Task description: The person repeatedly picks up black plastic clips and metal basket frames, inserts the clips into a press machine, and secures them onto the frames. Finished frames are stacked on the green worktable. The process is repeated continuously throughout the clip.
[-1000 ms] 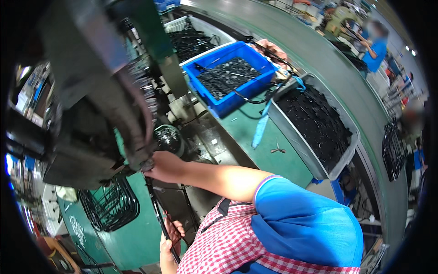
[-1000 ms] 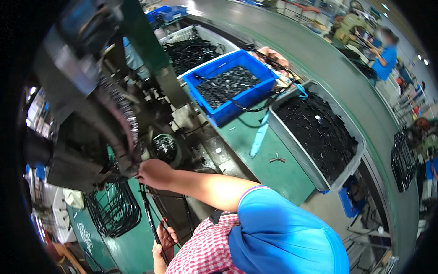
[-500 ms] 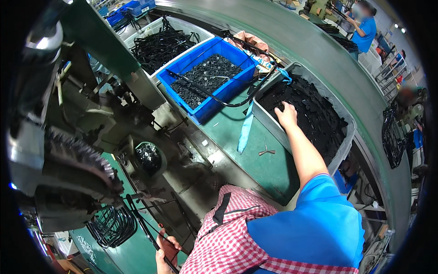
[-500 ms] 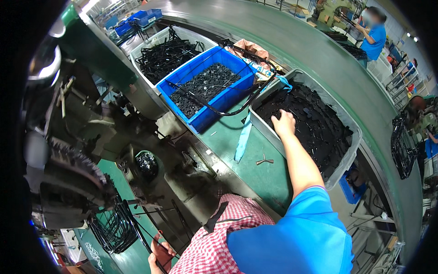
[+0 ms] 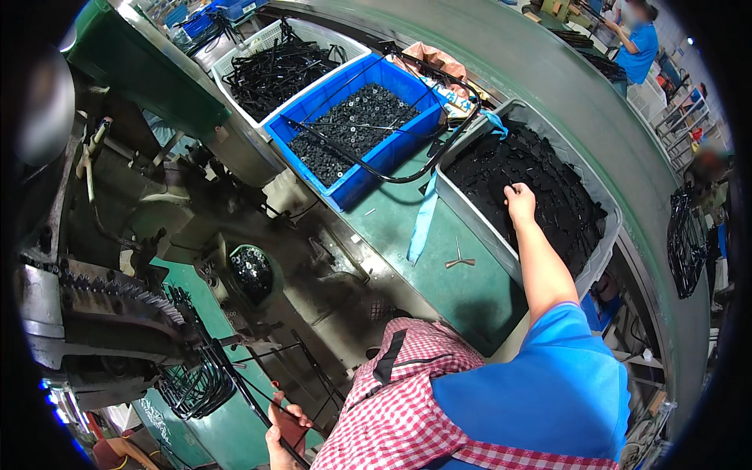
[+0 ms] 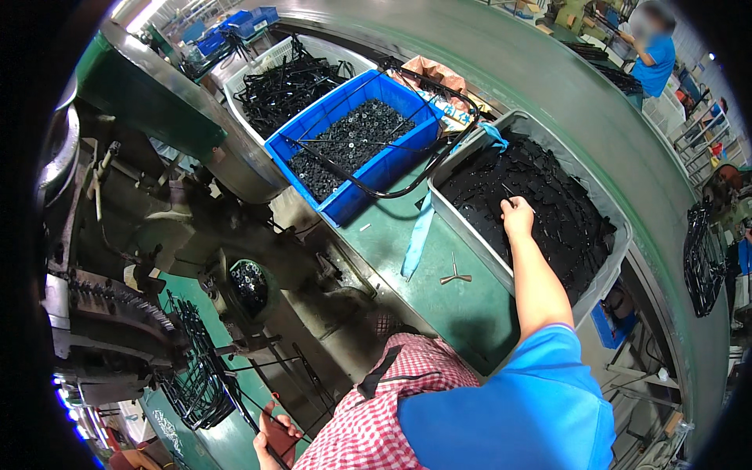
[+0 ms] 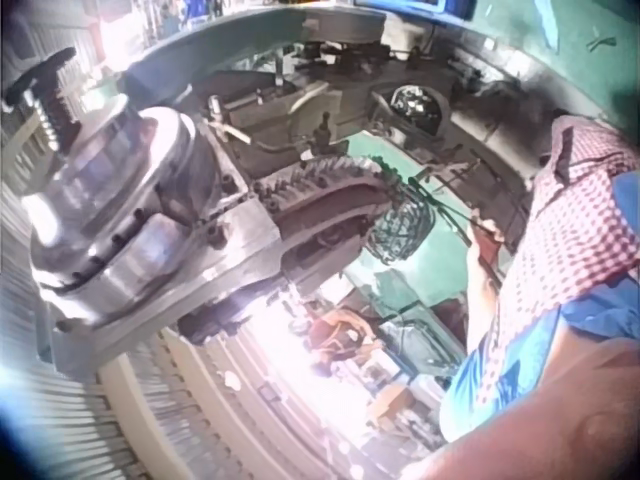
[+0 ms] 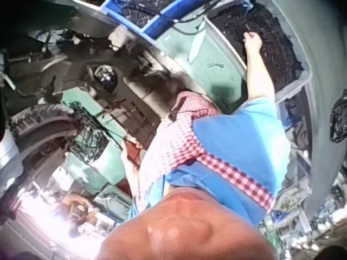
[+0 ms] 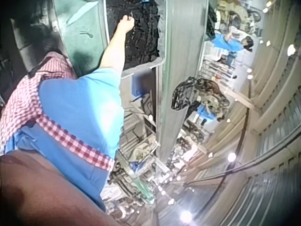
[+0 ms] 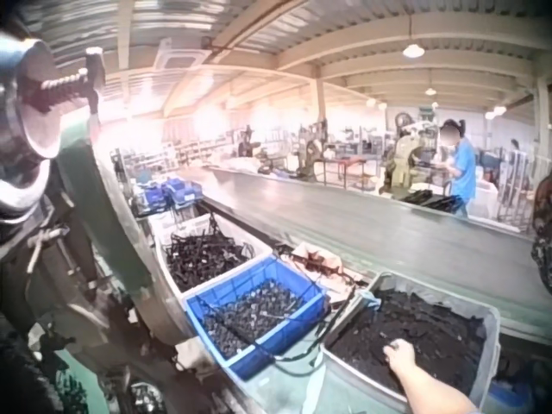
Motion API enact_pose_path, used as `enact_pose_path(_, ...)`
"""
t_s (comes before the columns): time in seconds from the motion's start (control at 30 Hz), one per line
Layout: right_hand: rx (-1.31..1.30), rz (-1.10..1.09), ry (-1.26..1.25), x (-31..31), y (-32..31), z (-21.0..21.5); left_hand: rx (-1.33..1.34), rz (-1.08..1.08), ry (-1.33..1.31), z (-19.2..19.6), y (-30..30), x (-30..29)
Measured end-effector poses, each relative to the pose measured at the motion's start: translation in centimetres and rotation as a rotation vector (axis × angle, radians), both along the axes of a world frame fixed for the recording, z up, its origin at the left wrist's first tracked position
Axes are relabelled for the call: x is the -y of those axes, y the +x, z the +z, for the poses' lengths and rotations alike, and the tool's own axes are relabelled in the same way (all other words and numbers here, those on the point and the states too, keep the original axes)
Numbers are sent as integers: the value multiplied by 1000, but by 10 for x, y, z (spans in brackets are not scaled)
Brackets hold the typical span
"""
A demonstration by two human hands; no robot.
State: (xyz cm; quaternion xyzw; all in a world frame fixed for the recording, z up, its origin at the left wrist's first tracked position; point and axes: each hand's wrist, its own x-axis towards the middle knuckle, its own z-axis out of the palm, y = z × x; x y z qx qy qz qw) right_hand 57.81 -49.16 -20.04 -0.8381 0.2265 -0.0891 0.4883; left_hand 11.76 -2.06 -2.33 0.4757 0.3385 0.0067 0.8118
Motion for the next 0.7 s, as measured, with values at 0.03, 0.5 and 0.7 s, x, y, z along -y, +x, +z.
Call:
enact_pose_path(0.03,97,-52,290,-18,-8,21,5,-4,-4,-1,0,-1)
enact_pose_path(0.5,62,1168,623,-339,-162,167,138,-154,-69,-13,-13,-32)
enact_pose_path(0.7,-256,1392,792,-452,-213,204,182,-194,-89,-28,-28,-46)
